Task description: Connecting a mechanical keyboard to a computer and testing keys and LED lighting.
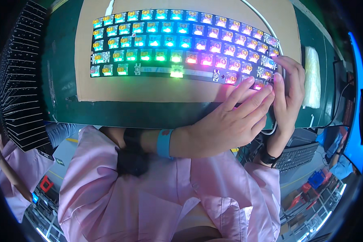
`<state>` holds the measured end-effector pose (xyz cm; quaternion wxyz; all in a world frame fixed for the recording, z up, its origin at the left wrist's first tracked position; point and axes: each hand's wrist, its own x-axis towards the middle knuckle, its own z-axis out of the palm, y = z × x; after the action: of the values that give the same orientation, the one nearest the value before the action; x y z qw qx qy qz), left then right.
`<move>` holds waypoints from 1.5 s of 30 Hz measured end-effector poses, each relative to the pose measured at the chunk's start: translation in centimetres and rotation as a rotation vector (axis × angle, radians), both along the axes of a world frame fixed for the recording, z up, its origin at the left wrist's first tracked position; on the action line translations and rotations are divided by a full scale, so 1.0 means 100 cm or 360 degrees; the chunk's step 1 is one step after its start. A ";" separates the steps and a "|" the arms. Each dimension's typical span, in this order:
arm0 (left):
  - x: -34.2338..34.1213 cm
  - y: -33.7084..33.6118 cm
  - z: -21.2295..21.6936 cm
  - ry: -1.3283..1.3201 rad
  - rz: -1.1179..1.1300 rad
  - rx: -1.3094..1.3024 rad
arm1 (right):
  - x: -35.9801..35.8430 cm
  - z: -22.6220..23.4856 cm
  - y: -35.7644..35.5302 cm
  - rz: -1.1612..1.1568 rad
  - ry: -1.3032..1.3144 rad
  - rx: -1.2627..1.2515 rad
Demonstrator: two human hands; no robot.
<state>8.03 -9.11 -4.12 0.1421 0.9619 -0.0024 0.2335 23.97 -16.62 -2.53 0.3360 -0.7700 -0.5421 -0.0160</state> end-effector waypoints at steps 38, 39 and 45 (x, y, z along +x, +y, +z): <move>0.017 -0.008 -0.019 -0.0514 -0.0362 -0.0328 | 0.041 0.012 -0.007 0.0396 0.0036 -0.0319; 0.016 -0.008 -0.018 -0.0528 -0.0361 -0.0374 | 0.040 0.013 -0.007 0.0384 0.0037 -0.0280; 0.007 -0.007 -0.024 0.0044 -0.0297 -0.0145 | 0.038 0.011 -0.013 0.0368 0.0026 -0.0330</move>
<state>8.74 -9.82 -6.51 0.2068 0.9532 -0.0794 0.2058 27.73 -17.95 -1.44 0.2586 -0.7332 -0.6231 0.0851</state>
